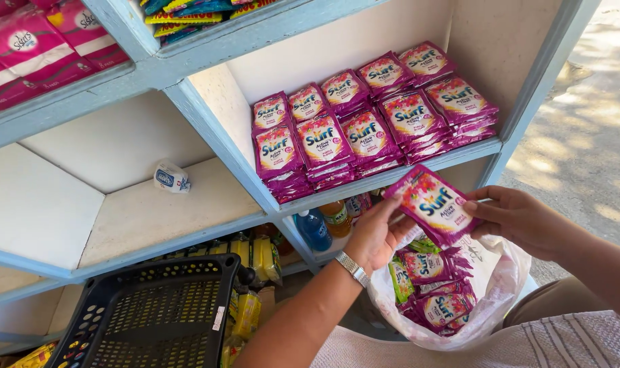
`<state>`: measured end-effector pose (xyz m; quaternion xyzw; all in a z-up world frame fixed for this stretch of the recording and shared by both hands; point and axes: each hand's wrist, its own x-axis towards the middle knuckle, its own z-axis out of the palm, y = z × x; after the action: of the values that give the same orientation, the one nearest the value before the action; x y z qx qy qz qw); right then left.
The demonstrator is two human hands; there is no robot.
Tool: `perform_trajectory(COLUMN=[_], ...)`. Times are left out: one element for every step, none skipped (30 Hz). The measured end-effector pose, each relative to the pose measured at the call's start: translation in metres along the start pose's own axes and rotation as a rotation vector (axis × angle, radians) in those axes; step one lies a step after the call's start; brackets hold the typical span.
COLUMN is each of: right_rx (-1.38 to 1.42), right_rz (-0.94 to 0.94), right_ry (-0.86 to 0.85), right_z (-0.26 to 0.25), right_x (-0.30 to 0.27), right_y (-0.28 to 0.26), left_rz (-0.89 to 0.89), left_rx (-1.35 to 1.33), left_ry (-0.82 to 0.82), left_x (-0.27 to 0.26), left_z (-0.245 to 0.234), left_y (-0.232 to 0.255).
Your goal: The person takes packets of laundry detergent from a white plastic bag resting on their lap and places them onto a light blue shelf. They handle both purple and green packets, arranging them in neat rows among existing stock.
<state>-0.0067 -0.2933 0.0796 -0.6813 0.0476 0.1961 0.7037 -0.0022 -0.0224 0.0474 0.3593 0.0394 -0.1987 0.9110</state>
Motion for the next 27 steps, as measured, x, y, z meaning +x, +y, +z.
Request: perform_trajectory(right_rx=[0.002, 0.028, 0.052, 0.052, 0.045, 0.039, 0.040, 0.069, 0.101, 0.105, 0.134, 0.164, 0.167, 0.117, 0.066, 0.068, 0.002, -0.065, -0.064, -0.057, -0.051, -0.052, -0.094, -0.137, -0.136, -0.202, -0.267], right_rz=[-0.001, -0.054, -0.103, -0.101, -0.160, -0.218, -0.219, -0.272, -0.325, -0.326, -0.370, -0.414, -0.417, -0.446, -0.476, -0.481, -0.502, -0.523, -0.527, -0.565, -0.604, -0.608, -0.594, -0.580, -0.581, -0.567, -0.553], right_ry=[0.002, -0.031, -0.066, -0.066, -0.099, -0.132, -0.132, -0.117, -0.101, -0.101, -0.069, -0.037, -0.038, -0.024, -0.010, -0.011, 0.019, 0.049, 0.049, 0.017, -0.016, -0.016, 0.003, 0.021, 0.024, 0.028, 0.034], right_z=[0.000, 0.000, 0.001, 0.007, 0.013, 0.018, 0.020, 0.021, 0.023, 0.033, 0.043, 0.052, 0.061, 0.069, 0.078, 0.081, 0.085, 0.088, 0.087, 0.086, 0.084, 0.085, 0.086, 0.087, 0.089, 0.091, 0.093], right_x=[0.004, 0.008, 0.012, 0.012, 0.013, 0.013, 0.022, 0.030, 0.039, 0.040, 0.042, 0.044, 0.046, 0.048, 0.050, 0.055, 0.061, 0.067, 0.079, 0.092, 0.104, 0.109, 0.114, 0.119, 0.120, 0.121, 0.122], right_y=[-0.003, -0.006, -0.008, -0.020, -0.032, -0.044, -0.050, -0.056, -0.062, -0.071, -0.082, -0.093, -0.099, -0.106, -0.113, -0.115, -0.118, -0.121, -0.117, -0.113, -0.110, -0.110, -0.108, -0.107, -0.106, -0.104, -0.103], left_rz=[-0.002, 0.036, 0.074, 0.073, 0.152, 0.231, 0.231, 0.300, 0.367, 0.366, 0.394, 0.422, 0.424, 0.455, 0.484, 0.489, 0.574, 0.659, 0.663, 0.685, 0.706, 0.711, 0.655, 0.598, 0.598, 0.532, 0.462], left_rx=[0.002, 0.089, 0.174, 0.172, 0.263, 0.353, 0.355, 0.461, 0.570, 0.574, 0.659, 0.744, 0.748, 0.969, 1.188, 1.191, 1.230, 1.269, 1.270, 1.378, 1.484, 1.484, 1.547, 1.609, 1.610, 1.724, 1.837], left_ry=[-0.002, -0.039, -0.072, -0.071, -0.063, -0.056, -0.056, -0.049, -0.043, -0.042, 0.031, 0.105, 0.104, 0.221, 0.341, 0.341, 0.343, 0.344, 0.343, 0.395, 0.449, 0.449, 0.486, 0.524, 0.520, 0.605, 0.688], left_x=[0.005, 0.010, 0.013, 0.016, 0.019, 0.022, 0.030, 0.038, 0.046, 0.047, 0.048, 0.049, 0.049, 0.048, 0.049, 0.065, 0.081, 0.097, 0.104, 0.110, 0.117, 0.115, 0.113, 0.112, 0.109, 0.107, 0.105], left_z=[0.002, 0.005, 0.006, 0.013, 0.020, 0.027, 0.028, 0.030, 0.032, 0.042, 0.052, 0.064, 0.068, 0.072, 0.076, 0.065, 0.053, 0.041, 0.040, 0.039, 0.037, 0.042, 0.046, 0.049, 0.053, 0.056, 0.060], left_y=[0.009, 0.018, 0.026, 0.038, 0.050, 0.062, 0.075, 0.088, 0.102, 0.116, 0.131, 0.146, 0.155, 0.164, 0.174, 0.178, 0.182, 0.186, 0.190, 0.194, 0.198, 0.199, 0.199, 0.199, 0.197, 0.195, 0.192])
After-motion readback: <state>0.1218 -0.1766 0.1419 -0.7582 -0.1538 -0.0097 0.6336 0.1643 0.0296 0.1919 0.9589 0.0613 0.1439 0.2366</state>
